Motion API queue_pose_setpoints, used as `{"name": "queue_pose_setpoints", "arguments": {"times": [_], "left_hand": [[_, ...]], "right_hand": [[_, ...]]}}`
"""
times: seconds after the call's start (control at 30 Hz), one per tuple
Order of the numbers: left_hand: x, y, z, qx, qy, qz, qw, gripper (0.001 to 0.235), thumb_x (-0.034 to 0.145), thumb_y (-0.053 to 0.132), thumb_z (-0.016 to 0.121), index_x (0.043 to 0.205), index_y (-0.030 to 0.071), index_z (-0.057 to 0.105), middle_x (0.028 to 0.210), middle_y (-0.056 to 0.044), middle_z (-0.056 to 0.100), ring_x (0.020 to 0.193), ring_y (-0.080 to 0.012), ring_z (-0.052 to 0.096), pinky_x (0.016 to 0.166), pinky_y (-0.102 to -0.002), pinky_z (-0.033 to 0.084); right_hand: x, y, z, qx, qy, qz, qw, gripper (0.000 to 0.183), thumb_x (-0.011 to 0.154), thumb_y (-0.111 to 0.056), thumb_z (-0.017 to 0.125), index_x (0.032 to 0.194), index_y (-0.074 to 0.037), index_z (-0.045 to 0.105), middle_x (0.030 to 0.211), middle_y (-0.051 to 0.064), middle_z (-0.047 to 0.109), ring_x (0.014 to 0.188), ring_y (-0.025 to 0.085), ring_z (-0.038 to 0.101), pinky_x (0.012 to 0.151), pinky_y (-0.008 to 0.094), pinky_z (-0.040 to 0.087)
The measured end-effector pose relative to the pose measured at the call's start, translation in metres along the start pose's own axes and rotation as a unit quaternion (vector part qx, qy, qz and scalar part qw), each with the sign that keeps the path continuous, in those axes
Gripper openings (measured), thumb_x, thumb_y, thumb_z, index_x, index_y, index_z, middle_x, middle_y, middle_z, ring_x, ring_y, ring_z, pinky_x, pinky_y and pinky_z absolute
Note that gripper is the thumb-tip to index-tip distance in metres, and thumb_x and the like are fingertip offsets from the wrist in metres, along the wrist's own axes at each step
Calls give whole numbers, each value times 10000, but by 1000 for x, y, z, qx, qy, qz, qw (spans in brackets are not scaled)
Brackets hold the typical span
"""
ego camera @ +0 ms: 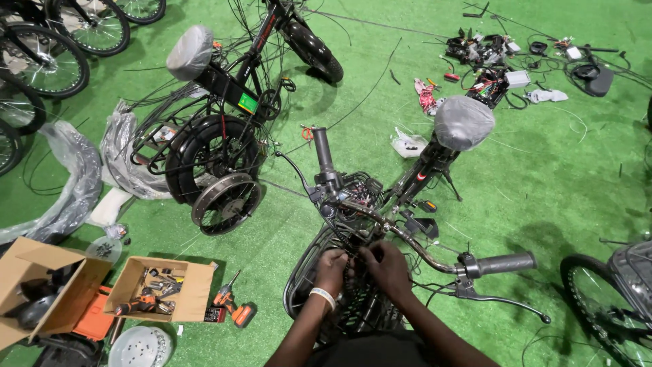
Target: The person assembles the front section of an electric bicycle, focusing on the handlebars and front basket. They connect various wires and components near the handlebar stem and within the basket area.
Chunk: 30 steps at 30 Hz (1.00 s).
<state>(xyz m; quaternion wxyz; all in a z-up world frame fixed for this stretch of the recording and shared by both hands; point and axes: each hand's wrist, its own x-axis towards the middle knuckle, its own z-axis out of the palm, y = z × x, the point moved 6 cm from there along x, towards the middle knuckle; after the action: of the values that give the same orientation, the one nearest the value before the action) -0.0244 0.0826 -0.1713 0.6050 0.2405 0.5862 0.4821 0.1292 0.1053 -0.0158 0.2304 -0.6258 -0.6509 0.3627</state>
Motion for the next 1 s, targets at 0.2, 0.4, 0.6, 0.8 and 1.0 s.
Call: {"name": "queue_pose_setpoints", "arguments": {"times": [0.2,0.4,0.6,0.8,1.0], "left_hand": [[-91,27,33,-258,23,-194,946,220,994,143,432,787,103,496,648,-23,487,410,-73,297,393,-222,150],[-56,4,-7,24,72,-92,993,135,861,178,580,778,97,649,550,-65,588,363,-133,457,310,-272,325],[-31,60,-21,290,95,-40,952,315,727,360,713,1026,264,699,1038,-37,698,1057,-303,642,947,-414,515],[25,44,-3,320,45,0,946,338,715,361,730,1029,252,672,1014,11,706,1058,-261,642,953,-391,506],[-21,123,29,292,63,70,952,359,725,87,683,1062,209,672,1059,-43,717,1112,-289,621,971,-454,500]], "right_hand": [[-14,-5,35,186,-95,188,960,288,902,-299,610,832,-55,747,704,57,697,597,126,571,542,281,414],[-22,-26,32,437,-38,308,844,182,873,-60,659,972,86,707,855,197,735,545,220,590,405,261,369],[22,-26,6,3,-73,-6,997,288,808,-242,666,1004,-31,661,853,226,661,875,432,653,731,509,489],[61,-34,6,-15,-134,-226,965,206,816,-184,648,1011,-115,651,909,192,685,927,453,639,766,513,506],[70,16,31,85,-45,-136,986,438,764,-231,797,1128,-124,579,1008,179,670,1044,411,622,889,508,478]]}}
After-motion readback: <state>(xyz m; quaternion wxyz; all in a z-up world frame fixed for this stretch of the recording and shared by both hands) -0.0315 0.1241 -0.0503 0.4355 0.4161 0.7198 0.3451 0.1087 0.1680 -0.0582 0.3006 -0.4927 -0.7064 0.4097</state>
